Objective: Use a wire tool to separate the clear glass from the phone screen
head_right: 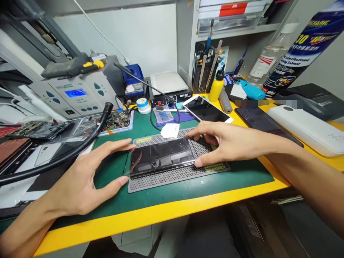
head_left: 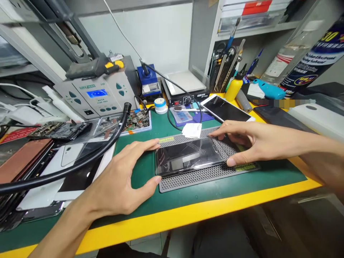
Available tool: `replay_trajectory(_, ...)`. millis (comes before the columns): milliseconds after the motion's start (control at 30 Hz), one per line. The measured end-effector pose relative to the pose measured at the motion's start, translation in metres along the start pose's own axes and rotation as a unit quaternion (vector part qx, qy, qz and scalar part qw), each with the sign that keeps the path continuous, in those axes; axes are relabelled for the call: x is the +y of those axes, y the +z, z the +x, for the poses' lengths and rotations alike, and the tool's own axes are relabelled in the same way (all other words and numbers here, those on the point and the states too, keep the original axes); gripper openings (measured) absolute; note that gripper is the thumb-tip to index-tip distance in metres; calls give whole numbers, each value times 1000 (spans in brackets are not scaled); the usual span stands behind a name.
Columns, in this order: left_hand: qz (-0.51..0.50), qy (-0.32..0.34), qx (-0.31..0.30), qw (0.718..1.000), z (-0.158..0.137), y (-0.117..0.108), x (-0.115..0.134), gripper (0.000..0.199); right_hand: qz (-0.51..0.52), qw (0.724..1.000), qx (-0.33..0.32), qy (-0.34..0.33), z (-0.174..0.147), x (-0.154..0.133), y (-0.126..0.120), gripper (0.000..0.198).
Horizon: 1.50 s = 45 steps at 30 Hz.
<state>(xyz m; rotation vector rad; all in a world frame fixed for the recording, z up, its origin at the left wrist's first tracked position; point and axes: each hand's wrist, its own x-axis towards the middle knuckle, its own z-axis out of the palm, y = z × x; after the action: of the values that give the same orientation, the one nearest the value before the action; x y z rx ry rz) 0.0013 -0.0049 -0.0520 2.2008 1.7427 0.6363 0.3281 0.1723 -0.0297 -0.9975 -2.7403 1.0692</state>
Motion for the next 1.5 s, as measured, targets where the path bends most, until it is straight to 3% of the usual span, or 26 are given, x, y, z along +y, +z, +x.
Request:
replay_trajectory(600, -195, -82, 9, 977, 1, -7, 9, 61, 73, 996, -41, -2, 5, 7, -8, 71)
replay_trajectory(833, -232, -89, 2, 969, 1, -7, 9, 59, 121, 992, -25, 0, 6, 10, -9, 70)
replay_trajectory(1500, -283, -122, 4, 951, 5, -8, 15, 55, 162, 985, -63, 8, 5, -3, -13, 64)
